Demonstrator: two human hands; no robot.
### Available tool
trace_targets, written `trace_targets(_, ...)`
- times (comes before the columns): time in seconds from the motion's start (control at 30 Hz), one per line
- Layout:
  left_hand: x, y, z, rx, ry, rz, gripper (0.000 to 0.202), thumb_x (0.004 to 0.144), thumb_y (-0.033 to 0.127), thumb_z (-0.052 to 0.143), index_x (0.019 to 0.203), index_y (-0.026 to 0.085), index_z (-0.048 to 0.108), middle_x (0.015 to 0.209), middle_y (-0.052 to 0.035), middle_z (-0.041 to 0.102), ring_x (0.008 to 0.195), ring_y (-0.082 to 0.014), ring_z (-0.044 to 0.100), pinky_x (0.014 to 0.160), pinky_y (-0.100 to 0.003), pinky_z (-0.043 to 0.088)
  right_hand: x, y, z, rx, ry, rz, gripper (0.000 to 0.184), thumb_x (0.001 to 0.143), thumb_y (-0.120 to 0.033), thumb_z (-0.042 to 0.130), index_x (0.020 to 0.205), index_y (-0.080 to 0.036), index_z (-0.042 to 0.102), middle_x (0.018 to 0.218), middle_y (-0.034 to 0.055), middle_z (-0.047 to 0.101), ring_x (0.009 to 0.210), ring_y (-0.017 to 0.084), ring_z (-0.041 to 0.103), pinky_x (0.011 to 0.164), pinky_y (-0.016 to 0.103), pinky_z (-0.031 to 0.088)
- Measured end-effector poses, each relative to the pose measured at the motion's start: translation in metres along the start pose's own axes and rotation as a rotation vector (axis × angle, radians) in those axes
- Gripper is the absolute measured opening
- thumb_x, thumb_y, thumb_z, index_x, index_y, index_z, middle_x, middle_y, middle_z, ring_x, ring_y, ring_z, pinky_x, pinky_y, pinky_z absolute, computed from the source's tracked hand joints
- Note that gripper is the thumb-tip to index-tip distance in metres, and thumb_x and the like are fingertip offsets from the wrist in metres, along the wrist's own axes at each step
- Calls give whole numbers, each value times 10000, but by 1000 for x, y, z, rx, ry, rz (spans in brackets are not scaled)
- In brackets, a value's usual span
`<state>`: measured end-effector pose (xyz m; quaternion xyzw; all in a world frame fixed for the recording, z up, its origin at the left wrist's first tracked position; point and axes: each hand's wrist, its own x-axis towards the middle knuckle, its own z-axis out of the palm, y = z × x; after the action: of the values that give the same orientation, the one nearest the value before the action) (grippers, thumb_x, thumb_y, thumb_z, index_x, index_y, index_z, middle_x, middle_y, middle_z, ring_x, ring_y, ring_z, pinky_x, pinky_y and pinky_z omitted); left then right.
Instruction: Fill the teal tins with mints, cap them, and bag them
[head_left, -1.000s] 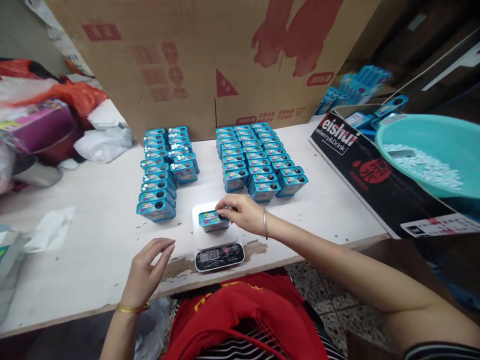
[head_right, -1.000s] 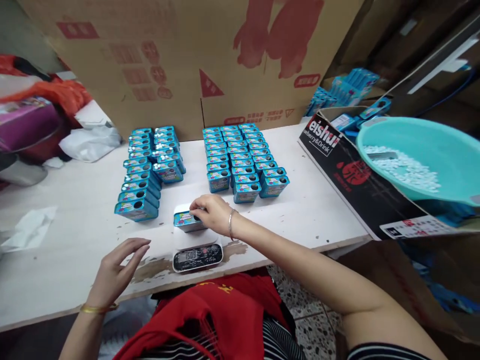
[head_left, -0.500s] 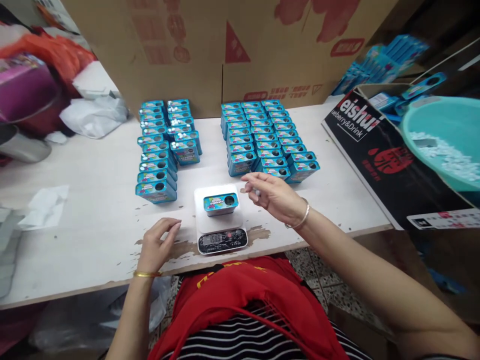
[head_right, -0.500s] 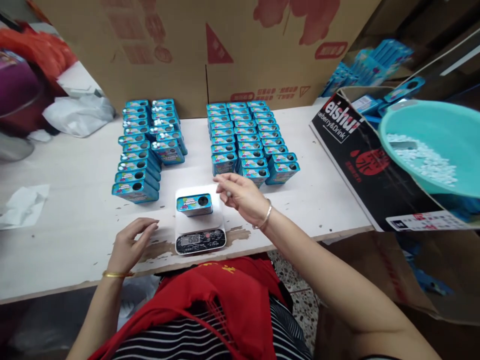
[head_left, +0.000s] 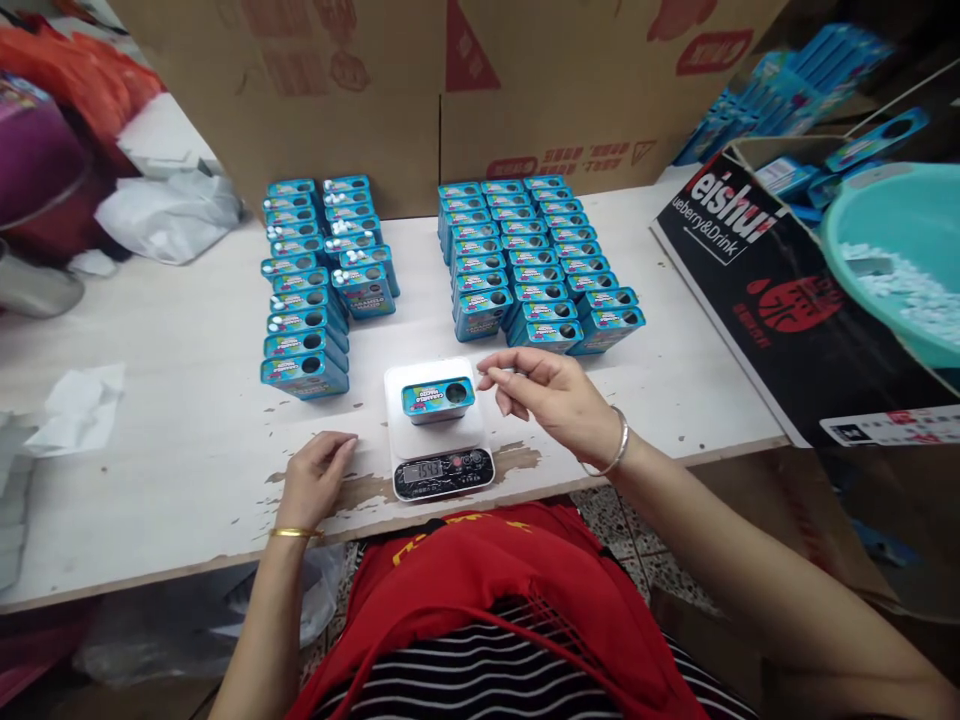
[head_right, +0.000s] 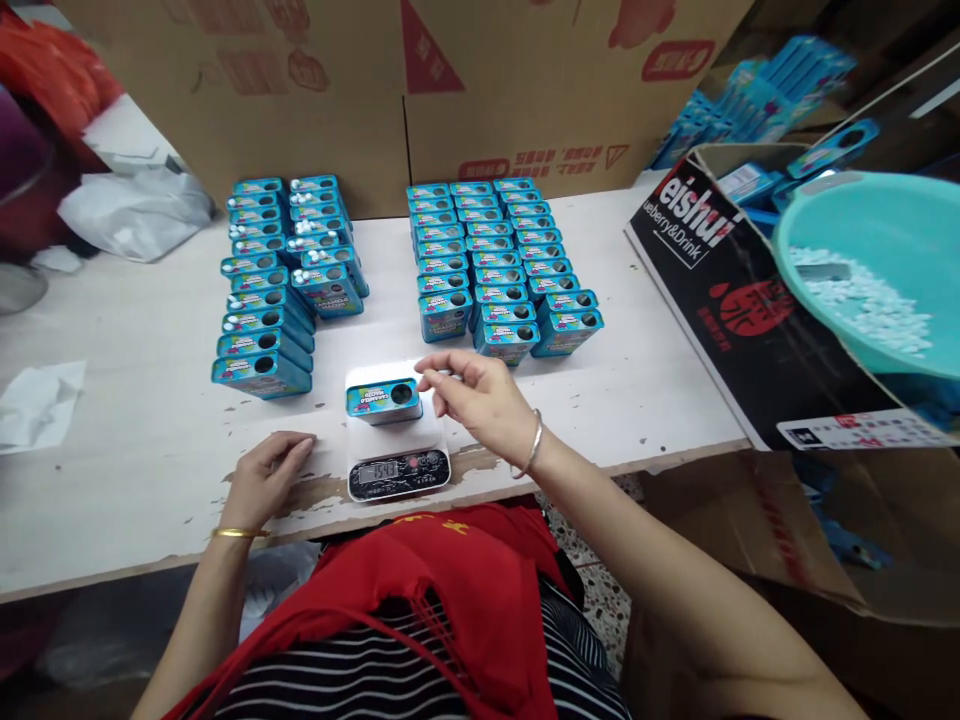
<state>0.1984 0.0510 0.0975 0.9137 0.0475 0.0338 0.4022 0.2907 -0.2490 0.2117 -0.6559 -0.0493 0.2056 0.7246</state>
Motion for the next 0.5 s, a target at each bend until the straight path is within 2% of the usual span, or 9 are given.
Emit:
trace_targets(0.13,-1,13,-2,-2,55,67,280,895,416,515,903,179,663,897,-47,672,803,-160,621,732,-288,503,7,-5,16,-34,-53,-99,213,825,-318,637,930,-134,646,779,12,642,530,47,504,478,208,352)
trace_targets(0.2,2,30,-4,0,116,141,267,898,390,538,1033,181,636,985,-60,654,840,-163,619,742,-298,511,8,-4,18,-10,-40,-94,219,836,-333,625,937,-140,642,792,12,638,533,47,502,468,205,339)
trace_targets(0.27,9,49,-5,1,149,233,336,884,376,582,1165,193,579,1069,-75,624,889,-175,614,746,-311,519,7,0,17,4,-7,-72,226,841,-348,619,934,-143,640,781,6,629,519,45,484,460,204,326)
trace_targets(0.37,21,73,-3,1,122,351,420,868,371,618,1246,214,525,1124,-89,595,950,-198,605,755,-328,533,6,5,17,-79,23,-86,233,847,-365,611,869,-138,658,680,-20,592,497,52,448,487,214,349)
trace_targets(0.5,33,83,3,36,74,439,348,889,334,594,1215,219,544,1119,-87,590,1008,-214,588,824,-356,531,12,6,22,-317,-12,-205,274,861,-366,590,811,-130,721,696,20,659,661,118,567,646,251,440)
